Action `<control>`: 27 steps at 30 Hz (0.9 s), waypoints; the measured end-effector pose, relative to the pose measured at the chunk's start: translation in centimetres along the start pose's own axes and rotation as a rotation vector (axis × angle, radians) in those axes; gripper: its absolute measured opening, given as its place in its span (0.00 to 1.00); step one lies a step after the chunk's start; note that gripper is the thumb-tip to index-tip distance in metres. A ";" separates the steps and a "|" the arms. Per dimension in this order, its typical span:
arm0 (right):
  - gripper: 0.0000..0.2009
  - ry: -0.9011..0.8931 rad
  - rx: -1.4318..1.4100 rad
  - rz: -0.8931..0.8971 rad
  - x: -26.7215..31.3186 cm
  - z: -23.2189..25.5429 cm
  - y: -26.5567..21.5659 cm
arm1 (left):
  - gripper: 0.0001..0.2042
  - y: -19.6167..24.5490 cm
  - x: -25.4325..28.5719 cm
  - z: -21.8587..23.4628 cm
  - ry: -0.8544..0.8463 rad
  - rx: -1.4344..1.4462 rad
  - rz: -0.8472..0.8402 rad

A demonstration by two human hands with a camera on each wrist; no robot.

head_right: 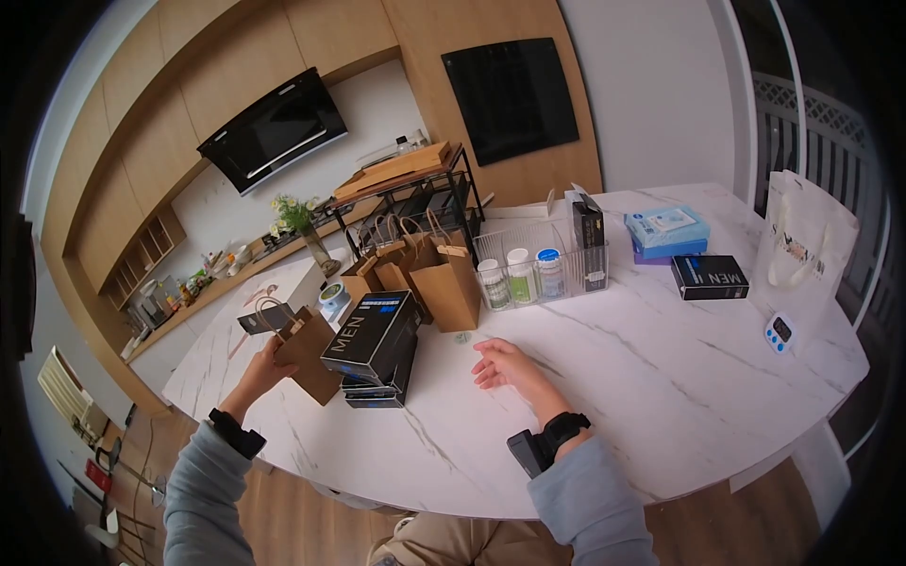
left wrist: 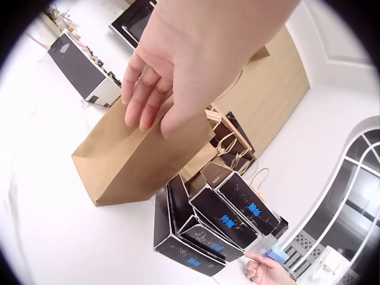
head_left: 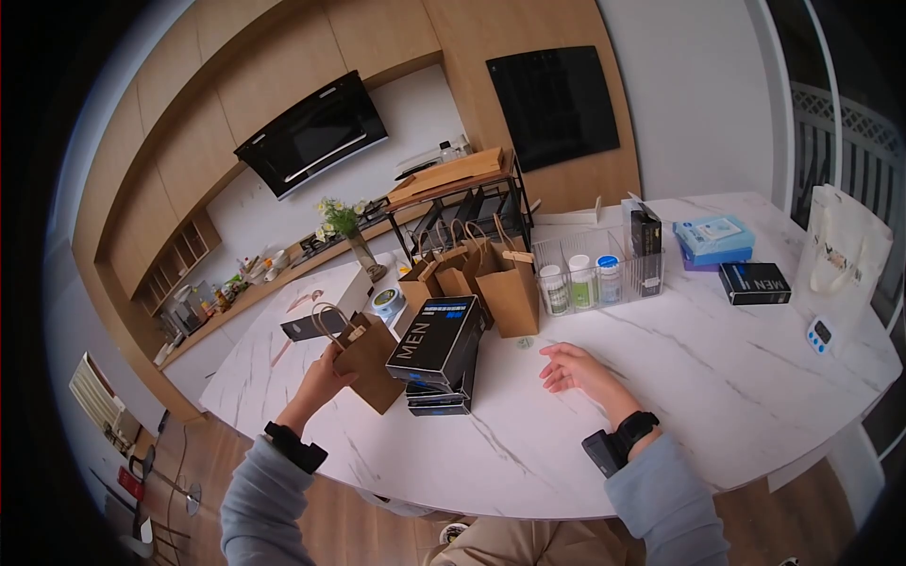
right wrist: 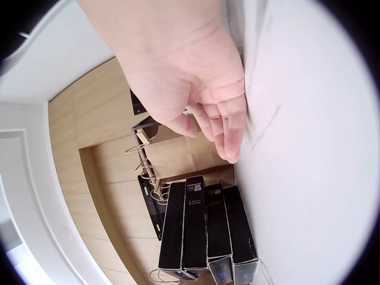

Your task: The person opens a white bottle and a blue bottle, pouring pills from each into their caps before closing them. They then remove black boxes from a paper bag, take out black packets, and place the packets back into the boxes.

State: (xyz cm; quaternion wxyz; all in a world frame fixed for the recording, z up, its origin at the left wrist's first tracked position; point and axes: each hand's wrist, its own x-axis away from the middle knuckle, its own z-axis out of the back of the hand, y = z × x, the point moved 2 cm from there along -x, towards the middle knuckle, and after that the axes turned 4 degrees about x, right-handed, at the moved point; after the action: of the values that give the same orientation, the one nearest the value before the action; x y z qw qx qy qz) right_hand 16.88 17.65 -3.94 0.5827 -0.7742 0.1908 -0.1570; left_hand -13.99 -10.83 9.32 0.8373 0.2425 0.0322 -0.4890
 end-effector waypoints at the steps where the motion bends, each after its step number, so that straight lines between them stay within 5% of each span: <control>1: 0.15 0.001 0.000 -0.001 0.0 0.0 0.0 | 0.25 -0.4 -0.3 -0.2 0.048 0.029 -0.013; 11: 0.15 0.006 0.001 0.015 0.1 0.0 0.1 | 0.20 1.6 -2.6 0.0 0.136 -0.185 0.014; 14: 0.15 0.021 0.023 0.008 0.2 0.0 0.0 | 0.17 2.3 -3.6 1.8 0.409 -0.236 -0.089; 20: 0.14 0.001 0.003 0.004 0.0 -0.1 0.0 | 0.15 2.5 -6.3 4.3 0.630 -0.037 -0.109; 27: 0.14 0.011 0.012 0.002 -0.2 0.1 0.3 | 0.13 2.6 -5.6 -0.1 0.668 -0.037 -0.142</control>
State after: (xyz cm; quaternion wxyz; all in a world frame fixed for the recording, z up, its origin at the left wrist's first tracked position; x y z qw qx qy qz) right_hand 16.76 17.76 -4.24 0.5863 -0.7697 0.1941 -0.1617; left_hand -14.68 -5.26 11.83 0.7487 0.3711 0.3302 -0.4391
